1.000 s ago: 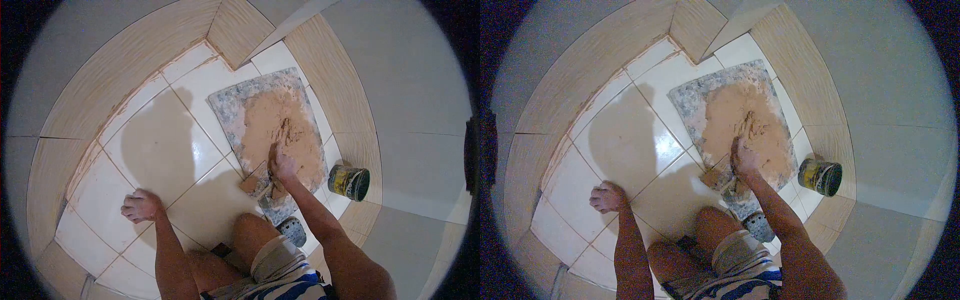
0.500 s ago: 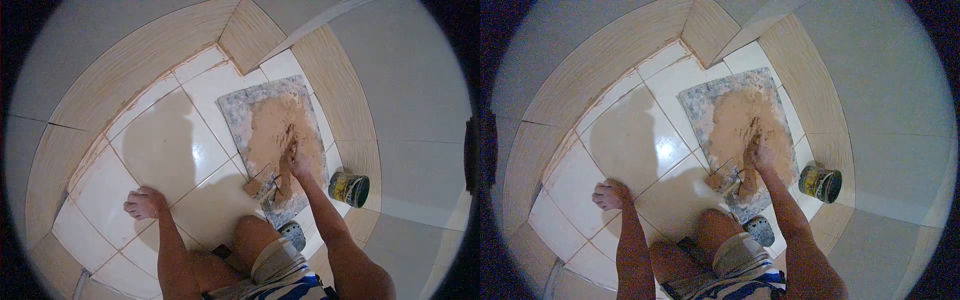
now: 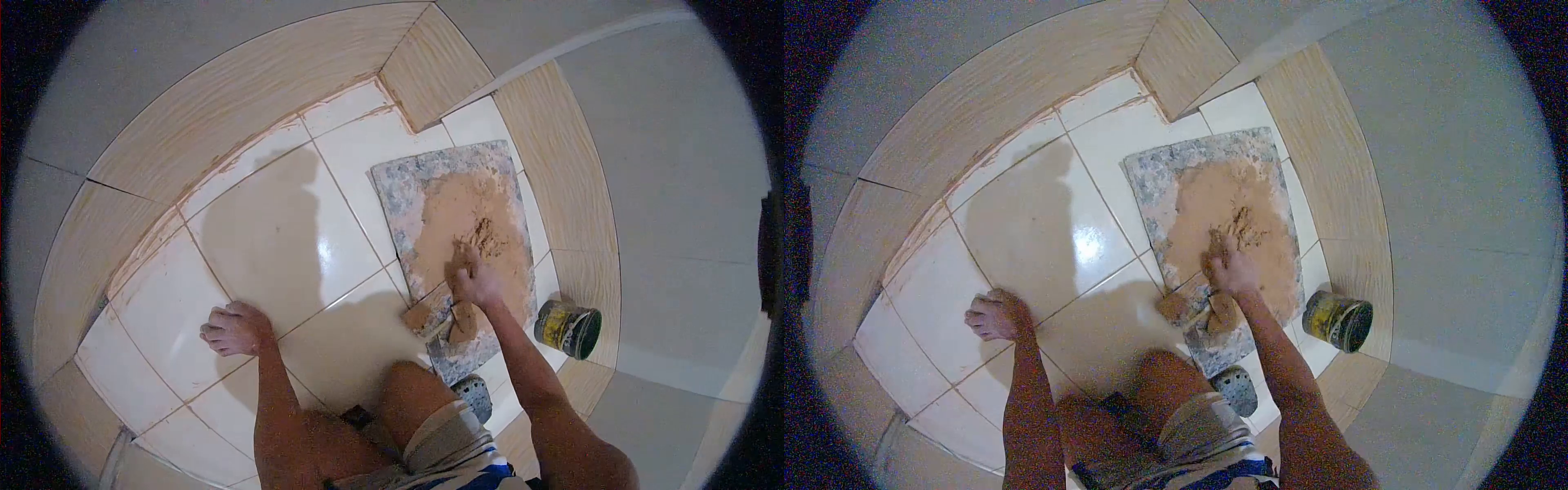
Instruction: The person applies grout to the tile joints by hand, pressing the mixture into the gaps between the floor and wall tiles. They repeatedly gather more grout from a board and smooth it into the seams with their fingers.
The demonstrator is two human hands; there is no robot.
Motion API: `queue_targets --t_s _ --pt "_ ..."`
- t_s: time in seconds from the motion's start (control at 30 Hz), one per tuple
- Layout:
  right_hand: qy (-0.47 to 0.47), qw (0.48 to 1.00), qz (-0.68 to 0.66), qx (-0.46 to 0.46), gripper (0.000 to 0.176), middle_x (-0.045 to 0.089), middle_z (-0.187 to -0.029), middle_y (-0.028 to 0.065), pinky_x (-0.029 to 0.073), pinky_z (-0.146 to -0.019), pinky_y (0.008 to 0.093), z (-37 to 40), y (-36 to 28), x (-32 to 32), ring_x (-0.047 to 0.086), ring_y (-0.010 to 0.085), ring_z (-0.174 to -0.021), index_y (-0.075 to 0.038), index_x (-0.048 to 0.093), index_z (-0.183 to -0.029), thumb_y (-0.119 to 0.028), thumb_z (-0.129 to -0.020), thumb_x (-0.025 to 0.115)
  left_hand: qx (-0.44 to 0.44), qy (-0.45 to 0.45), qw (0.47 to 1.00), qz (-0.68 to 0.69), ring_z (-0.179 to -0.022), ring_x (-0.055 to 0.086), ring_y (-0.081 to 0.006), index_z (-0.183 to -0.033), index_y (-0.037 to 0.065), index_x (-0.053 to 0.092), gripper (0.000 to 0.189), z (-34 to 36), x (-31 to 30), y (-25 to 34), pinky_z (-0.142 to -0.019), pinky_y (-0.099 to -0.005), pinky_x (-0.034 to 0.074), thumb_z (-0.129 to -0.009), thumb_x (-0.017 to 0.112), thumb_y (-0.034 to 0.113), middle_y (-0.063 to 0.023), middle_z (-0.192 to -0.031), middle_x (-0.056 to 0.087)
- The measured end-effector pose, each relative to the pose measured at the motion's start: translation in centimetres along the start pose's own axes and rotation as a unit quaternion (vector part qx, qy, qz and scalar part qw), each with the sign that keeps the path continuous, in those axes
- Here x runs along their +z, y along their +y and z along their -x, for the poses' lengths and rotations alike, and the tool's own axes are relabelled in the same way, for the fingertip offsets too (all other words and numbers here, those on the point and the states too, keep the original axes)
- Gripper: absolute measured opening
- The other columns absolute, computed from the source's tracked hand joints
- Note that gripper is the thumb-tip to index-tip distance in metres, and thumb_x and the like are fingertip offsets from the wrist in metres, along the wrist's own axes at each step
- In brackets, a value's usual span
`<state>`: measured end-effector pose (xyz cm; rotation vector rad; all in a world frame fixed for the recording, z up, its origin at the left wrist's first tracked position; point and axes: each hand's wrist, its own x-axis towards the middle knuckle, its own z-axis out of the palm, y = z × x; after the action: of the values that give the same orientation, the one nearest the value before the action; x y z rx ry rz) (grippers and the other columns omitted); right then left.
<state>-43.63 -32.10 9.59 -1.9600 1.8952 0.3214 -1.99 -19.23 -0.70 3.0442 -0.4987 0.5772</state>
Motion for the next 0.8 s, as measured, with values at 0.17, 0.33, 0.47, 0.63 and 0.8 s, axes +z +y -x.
queue_targets --t_s 0.17,0.33,0.47,0.63,0.8 --pt "0.013 0.901 -0.429 -0.068 0.038 0.054 -0.070 0.0036 0.043 -0.057 0.0300 -8.2 -9.5 -4.5 0.049 0.0124 -0.060 -0.006 0.057 -0.119 -0.029 -0.090 0.049 0.009 -0.001 1.000 0.018 -0.101 0.049 -0.0352 -0.098 0.012 0.053 0.025 0.1 -0.2 -0.1 -0.073 -0.0491 0.043 -0.081 0.055 0.031 -0.0133 -0.106 0.048" --pt "0.074 0.907 -0.357 -0.212 0.042 0.050 -0.067 -0.0006 0.041 -0.054 0.0264 -20.3 -11.2 -3.5 0.046 0.0084 -0.056 -0.006 0.055 -0.125 -0.031 -0.094 0.043 0.001 0.006 0.998 0.061 -0.097 0.050 -0.0367 -0.096 0.011 0.053 0.024 -0.3 0.0 -0.1 -0.073 -0.0505 0.042 -0.080 0.054 0.029 -0.0134 -0.102 0.049" --pt "-0.043 0.898 -0.433 -0.064 0.048 0.058 -0.073 0.0040 0.048 -0.063 0.0281 -25.5 -11.6 -2.8 0.055 0.0127 -0.063 -0.007 0.048 -0.133 -0.029 -0.091 0.048 0.018 0.020 0.996 0.082 -0.097 0.050 -0.0379 -0.098 0.010 0.054 0.024 -0.4 -0.3 0.1 -0.074 -0.0520 0.041 -0.081 0.053 0.027 -0.0151 -0.103 0.049" --pt "0.011 0.992 -0.069 -0.106 0.063 0.066 -0.098 0.0198 0.050 -0.081 0.0444 -25.8 -12.8 -5.1 0.066 0.0336 -0.089 -0.015 0.027 -0.144 -0.030 -0.088 0.050 0.006 0.018 0.998 0.065 -0.097 0.049 -0.0381 -0.099 0.009 0.053 0.025 -0.5 -0.4 0.6 -0.074 -0.0526 0.041 -0.081 0.054 0.026 -0.0165 -0.106 0.049" --pt "0.047 0.955 0.246 -0.158 0.072 0.066 -0.079 0.0202 0.051 -0.067 0.0496 -23.5 -11.4 -5.9 0.064 0.0367 -0.073 -0.023 0.023 -0.145 -0.030 -0.080 0.055 0.023 0.015 0.999 0.043 -0.101 0.049 -0.0389 -0.101 0.010 0.053 0.026 -0.2 0.3 0.0 -0.077 -0.0534 0.040 -0.082 0.054 0.027 -0.0172 -0.110 0.048"
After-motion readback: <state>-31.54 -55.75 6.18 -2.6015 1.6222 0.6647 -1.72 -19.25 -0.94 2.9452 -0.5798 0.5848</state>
